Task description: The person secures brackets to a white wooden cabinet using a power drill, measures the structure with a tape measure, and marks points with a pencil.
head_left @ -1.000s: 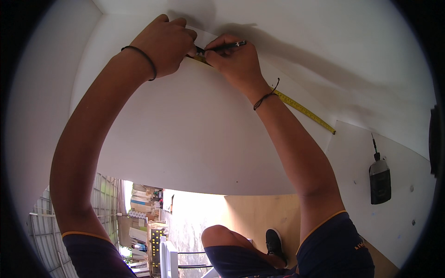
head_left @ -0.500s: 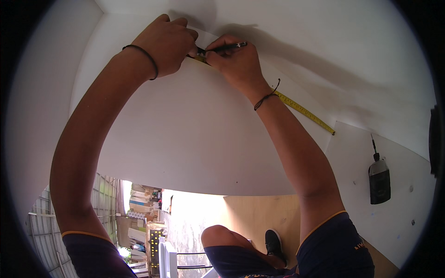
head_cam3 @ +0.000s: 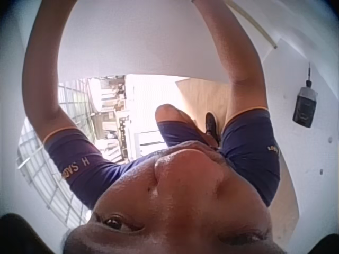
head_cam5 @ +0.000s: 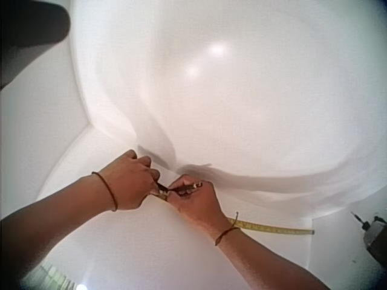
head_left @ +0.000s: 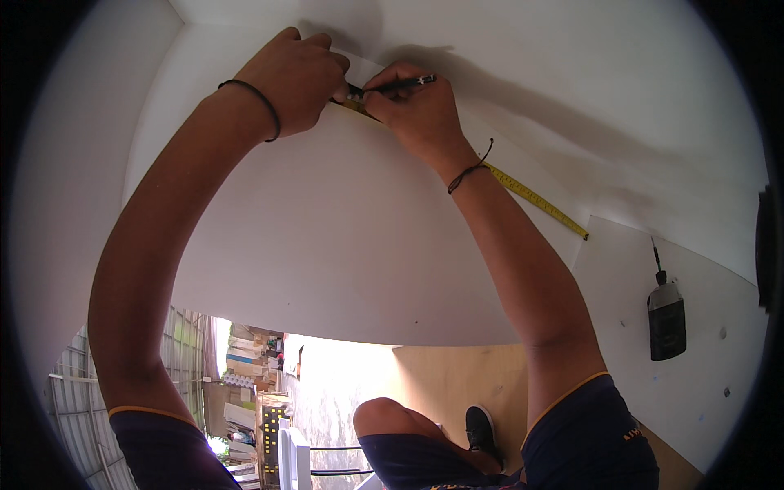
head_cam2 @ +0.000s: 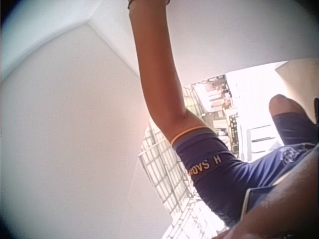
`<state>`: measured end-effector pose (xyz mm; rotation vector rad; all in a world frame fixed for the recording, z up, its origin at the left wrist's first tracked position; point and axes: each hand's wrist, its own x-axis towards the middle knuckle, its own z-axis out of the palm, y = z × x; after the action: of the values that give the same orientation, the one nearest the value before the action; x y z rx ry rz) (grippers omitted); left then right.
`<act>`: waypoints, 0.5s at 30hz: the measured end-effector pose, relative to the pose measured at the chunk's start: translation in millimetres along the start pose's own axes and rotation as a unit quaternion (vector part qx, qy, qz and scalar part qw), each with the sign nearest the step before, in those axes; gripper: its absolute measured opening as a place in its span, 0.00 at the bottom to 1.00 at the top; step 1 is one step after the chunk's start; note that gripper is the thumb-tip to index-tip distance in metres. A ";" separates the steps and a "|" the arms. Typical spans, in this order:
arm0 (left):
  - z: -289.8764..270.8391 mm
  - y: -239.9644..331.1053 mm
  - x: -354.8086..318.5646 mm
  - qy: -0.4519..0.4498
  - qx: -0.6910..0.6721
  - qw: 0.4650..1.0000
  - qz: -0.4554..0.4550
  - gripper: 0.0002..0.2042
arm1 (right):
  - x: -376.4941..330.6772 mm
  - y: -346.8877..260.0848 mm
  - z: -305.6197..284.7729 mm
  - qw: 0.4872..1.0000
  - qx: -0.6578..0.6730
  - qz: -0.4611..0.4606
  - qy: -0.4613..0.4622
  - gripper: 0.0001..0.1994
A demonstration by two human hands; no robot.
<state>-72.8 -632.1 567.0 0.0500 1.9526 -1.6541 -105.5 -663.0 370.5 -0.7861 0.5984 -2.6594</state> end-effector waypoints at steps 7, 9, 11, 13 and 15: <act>6.3 2.7 -1.8 0.004 -0.005 1.000 0.002 0.07 | -1.6 4.0 0.8 1.000 -0.023 -0.004 0.004 0.06; 1.2 0.6 -0.1 0.001 -0.004 1.000 0.004 0.07 | 0.1 -0.1 -1.1 1.000 -0.018 0.003 0.005 0.06; -0.1 -1.0 -0.1 0.004 0.001 1.000 0.010 0.07 | 0.2 -3.8 -2.0 1.000 -0.009 0.010 0.006 0.06; 2.3 -0.8 -3.3 0.013 0.002 1.000 0.012 0.07 | -2.5 -7.4 -2.8 1.000 0.006 0.019 0.006 0.07; 3.5 -0.3 -3.9 0.035 0.002 0.999 0.010 0.07 | 2.2 -3.5 -5.7 0.990 0.136 0.021 0.015 0.07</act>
<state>-68.3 -634.1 568.8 0.1303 1.9951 -1.6634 -111.1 -659.1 368.8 -0.6476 0.2455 -2.6422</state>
